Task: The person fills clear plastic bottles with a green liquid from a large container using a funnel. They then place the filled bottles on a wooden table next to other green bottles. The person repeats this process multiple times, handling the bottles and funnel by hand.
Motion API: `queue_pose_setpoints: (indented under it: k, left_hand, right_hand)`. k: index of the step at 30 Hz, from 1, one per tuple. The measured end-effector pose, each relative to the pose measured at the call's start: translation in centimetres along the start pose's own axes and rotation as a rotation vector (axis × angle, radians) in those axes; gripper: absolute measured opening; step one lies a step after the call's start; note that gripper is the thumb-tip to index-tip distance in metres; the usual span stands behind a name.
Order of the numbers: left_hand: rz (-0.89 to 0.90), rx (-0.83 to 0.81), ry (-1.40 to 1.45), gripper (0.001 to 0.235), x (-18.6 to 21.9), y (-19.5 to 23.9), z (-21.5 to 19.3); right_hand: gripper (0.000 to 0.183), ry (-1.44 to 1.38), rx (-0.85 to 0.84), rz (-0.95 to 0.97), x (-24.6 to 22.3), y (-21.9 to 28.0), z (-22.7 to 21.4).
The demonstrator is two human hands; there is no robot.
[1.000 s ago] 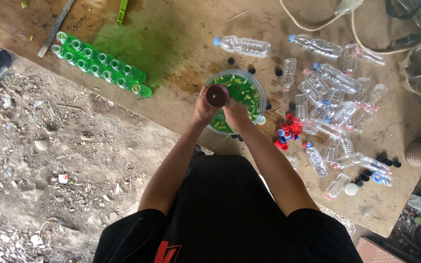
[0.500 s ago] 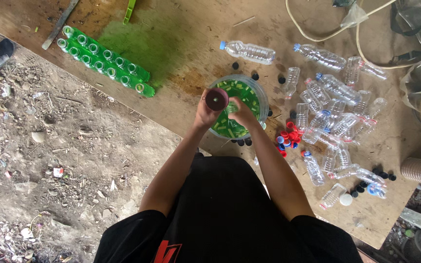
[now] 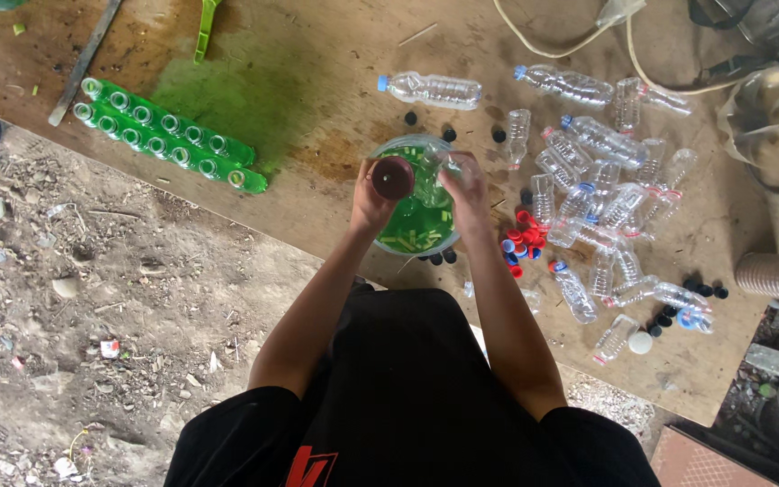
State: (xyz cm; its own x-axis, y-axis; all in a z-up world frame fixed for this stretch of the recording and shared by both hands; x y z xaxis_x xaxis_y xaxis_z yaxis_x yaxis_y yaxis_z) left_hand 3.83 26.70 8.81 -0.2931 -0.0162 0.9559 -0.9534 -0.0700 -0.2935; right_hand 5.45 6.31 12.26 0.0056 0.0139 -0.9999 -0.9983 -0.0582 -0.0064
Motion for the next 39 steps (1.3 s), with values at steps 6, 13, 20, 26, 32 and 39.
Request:
queue_pose_setpoints:
  k: [6, 13, 20, 26, 32, 39]
  left_hand:
    - [0.084, -0.053, -0.074, 0.039, 0.3, -0.5, -0.1]
    - [0.094, -0.072, -0.134, 0.038, 0.0, -0.1, -0.3]
    - [0.046, -0.076, -0.242, 0.035, 0.9, -0.3, -0.2]
    - [0.037, -0.084, -0.231, 0.033, 1.5, -0.4, -0.2]
    - [0.160, -0.117, -0.250, 0.034, 1.6, -0.4, -0.1]
    - [0.097, -0.134, -0.172, 0.036, 1.7, -0.4, -0.1]
  right_hand:
    - [0.020, 0.261, -0.025, -0.052, -4.5, -0.2, -1.2]
    - [0.013, 0.465, -0.171, -0.020, -6.6, 0.5, -0.8]
    - [0.014, 0.671, -0.226, -0.014, -7.5, 0.7, -0.3]
    - [0.013, 0.735, -0.244, -0.152, -8.7, 0.5, 0.1]
    - [0.006, 0.847, -0.216, -0.301, -10.3, 0.5, 0.4]
    - [0.007, 0.933, -0.235, -0.257, -11.1, 0.3, 0.3]
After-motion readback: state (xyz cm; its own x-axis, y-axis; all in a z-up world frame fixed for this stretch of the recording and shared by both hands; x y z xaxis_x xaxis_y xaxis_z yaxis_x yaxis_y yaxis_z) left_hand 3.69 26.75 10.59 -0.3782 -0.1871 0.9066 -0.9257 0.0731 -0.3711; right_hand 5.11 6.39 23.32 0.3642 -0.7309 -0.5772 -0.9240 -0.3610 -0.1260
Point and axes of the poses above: each hand's wrist, its own y-axis away from the middle knuckle, its own z-axis out of the palm, x = y × z, the point moved 4 cm from there along -y, towards the middle knuckle, and after that the axes turned 7 degrees about y, right-handed, at the moved point
